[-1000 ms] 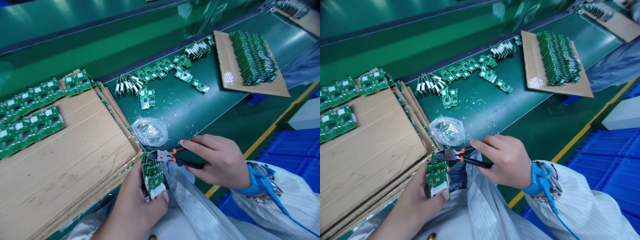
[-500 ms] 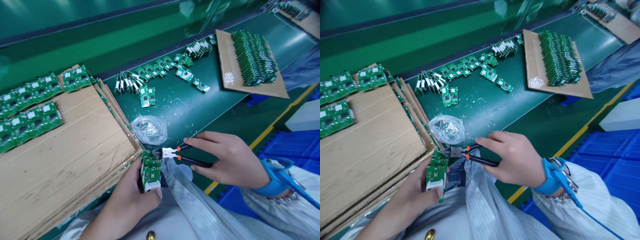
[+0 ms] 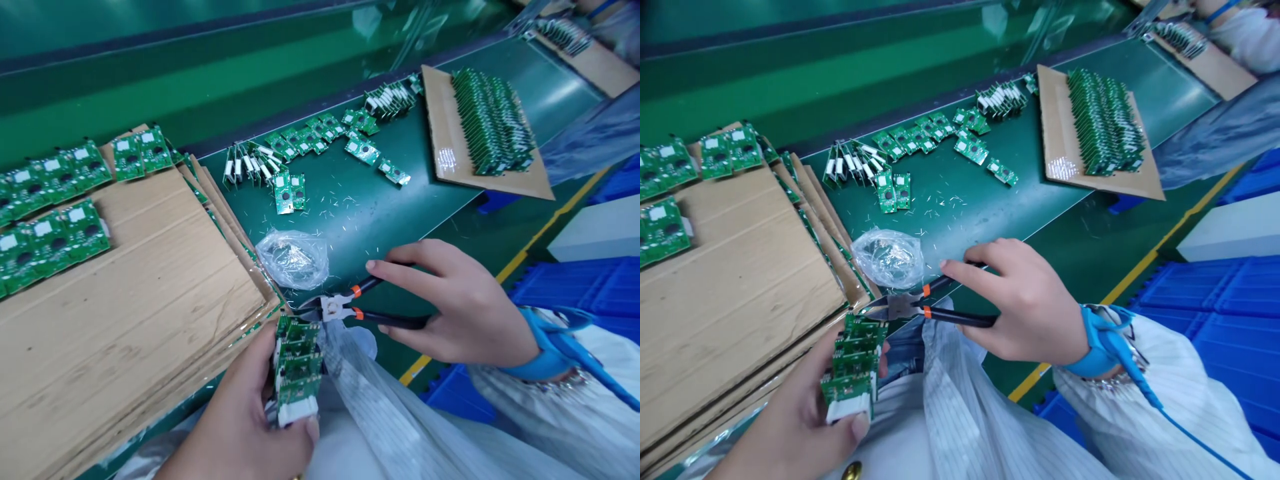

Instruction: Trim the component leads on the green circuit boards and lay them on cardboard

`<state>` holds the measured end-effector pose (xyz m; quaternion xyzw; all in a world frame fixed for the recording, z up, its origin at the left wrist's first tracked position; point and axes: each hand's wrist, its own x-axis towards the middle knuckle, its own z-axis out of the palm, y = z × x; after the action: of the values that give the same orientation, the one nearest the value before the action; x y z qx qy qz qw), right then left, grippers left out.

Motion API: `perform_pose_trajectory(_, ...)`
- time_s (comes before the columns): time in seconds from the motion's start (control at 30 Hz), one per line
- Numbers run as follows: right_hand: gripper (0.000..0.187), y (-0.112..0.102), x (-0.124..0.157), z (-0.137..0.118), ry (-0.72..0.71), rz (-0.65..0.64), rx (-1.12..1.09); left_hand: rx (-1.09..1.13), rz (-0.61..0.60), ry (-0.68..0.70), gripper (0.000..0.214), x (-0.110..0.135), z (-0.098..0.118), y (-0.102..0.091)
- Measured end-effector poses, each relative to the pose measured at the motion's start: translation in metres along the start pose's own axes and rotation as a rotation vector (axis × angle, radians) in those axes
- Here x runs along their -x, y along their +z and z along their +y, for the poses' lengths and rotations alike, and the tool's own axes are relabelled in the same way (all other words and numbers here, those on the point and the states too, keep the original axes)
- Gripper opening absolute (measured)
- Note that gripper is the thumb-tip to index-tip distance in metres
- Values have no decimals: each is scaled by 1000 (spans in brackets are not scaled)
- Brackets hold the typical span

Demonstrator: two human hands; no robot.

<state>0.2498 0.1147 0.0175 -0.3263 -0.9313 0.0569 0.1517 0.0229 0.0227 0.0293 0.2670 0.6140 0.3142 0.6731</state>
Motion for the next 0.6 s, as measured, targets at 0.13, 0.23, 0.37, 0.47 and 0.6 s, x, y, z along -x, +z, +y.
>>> perform_pose_trajectory(0.13, 46, -3, -7, -1, -52, 34, 2, -62, -2, 86, 58, 1, -2, -1)
perform_pose_trajectory(0.23, 45, -6, -9, 1, -65, 40, 22, -71, -48, 122, 60, 1, -4, -4)
perform_pose_trajectory(0.37, 43, -9, -12, 2, -72, 61, 59, -209, -67, 226, 65, 0, -14, -13)
perform_pose_trajectory(0.47, 41, -10, -13, 1, -101, 63, 46, -333, -65, 305, 72, 1, -30, -24)
perform_pose_trajectory(0.6, 38, -13, -17, 2, -141, 47, 59, -347, -77, 260, 88, 4, -55, -42)
